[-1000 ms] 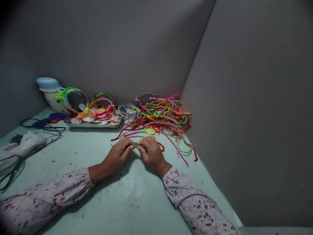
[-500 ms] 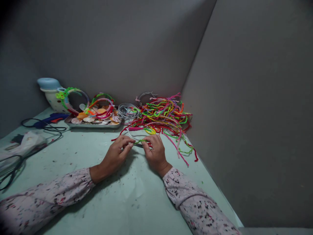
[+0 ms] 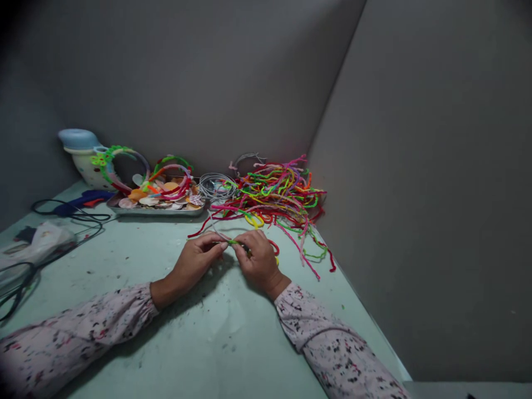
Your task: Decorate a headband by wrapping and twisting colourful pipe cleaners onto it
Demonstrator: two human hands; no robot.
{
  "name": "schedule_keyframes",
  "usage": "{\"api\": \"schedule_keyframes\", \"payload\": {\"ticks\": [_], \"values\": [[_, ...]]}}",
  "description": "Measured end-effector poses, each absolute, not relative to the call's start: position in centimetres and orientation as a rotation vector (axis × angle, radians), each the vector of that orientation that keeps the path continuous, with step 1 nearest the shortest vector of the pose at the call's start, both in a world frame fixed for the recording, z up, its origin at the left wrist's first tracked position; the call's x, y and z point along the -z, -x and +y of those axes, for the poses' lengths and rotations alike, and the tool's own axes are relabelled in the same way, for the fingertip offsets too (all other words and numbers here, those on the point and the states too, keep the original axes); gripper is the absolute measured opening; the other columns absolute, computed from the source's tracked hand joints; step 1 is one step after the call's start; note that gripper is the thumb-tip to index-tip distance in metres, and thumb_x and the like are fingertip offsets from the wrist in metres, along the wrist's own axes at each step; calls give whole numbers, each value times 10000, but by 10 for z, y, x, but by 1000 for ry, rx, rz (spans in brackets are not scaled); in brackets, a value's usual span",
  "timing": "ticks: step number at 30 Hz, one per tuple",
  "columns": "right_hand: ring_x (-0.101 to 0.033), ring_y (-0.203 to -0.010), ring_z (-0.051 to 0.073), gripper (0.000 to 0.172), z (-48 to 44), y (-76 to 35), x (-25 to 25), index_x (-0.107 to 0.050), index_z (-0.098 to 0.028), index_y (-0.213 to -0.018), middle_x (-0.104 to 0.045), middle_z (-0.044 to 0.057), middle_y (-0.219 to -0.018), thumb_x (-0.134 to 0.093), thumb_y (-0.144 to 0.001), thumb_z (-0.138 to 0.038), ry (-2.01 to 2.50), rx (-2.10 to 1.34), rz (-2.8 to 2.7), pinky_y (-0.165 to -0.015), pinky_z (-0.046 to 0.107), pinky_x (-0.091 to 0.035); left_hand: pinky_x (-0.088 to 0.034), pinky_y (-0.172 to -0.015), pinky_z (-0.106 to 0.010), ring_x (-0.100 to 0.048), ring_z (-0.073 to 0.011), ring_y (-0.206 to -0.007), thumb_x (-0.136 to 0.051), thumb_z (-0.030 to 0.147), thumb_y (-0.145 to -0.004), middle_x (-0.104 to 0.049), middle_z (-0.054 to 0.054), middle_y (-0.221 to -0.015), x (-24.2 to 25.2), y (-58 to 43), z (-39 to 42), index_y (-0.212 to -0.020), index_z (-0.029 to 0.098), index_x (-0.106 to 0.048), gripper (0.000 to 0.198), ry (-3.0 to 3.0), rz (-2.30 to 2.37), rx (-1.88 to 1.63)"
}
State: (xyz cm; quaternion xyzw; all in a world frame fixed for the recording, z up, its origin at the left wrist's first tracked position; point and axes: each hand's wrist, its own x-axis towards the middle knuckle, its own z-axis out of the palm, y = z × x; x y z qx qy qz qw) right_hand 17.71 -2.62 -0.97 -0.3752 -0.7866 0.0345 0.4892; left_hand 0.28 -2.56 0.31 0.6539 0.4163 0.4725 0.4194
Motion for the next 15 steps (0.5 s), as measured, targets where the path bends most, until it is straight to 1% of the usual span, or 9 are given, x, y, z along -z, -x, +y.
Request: {"api": "schedule_keyframes", "payload": {"ticks": [5, 11, 15], "values": [[-555, -825, 202, 75, -27, -177, 10, -615, -219, -917, -644, 43, -836, -542, -915, -230, 933, -89, -1946, -766, 365, -442, -410, -529, -213, -527, -103, -568, -599, 285, -818, -597, 5, -675, -5, -2, -26, -788, 153, -665, 150, -1625, 1086, -1150], [-555, -840, 200, 108, -29, -176, 9, -633, -220, -943, -645, 43, -848, -527, -926, -232, 955, -57, -1987, -782, 362, -441, -410, -514, -221, -532, -118, -545, -600, 324, -813, -596, 10, -616, -3, -2, -26, -796, 157, -668, 181, -1624, 1123, -1128], [-547, -852, 207, 119, -29, -176, 10, -646, -222, -953, -639, 51, -854, -531, -924, -239, 968, -8, -2001, -788, 369, -446, -384, -484, -221, -500, -117, -495, -605, 348, -803, -567, 27, -548, -3, -1, -26, -781, 159, -660, 198, -1600, 1154, -1089]]}}
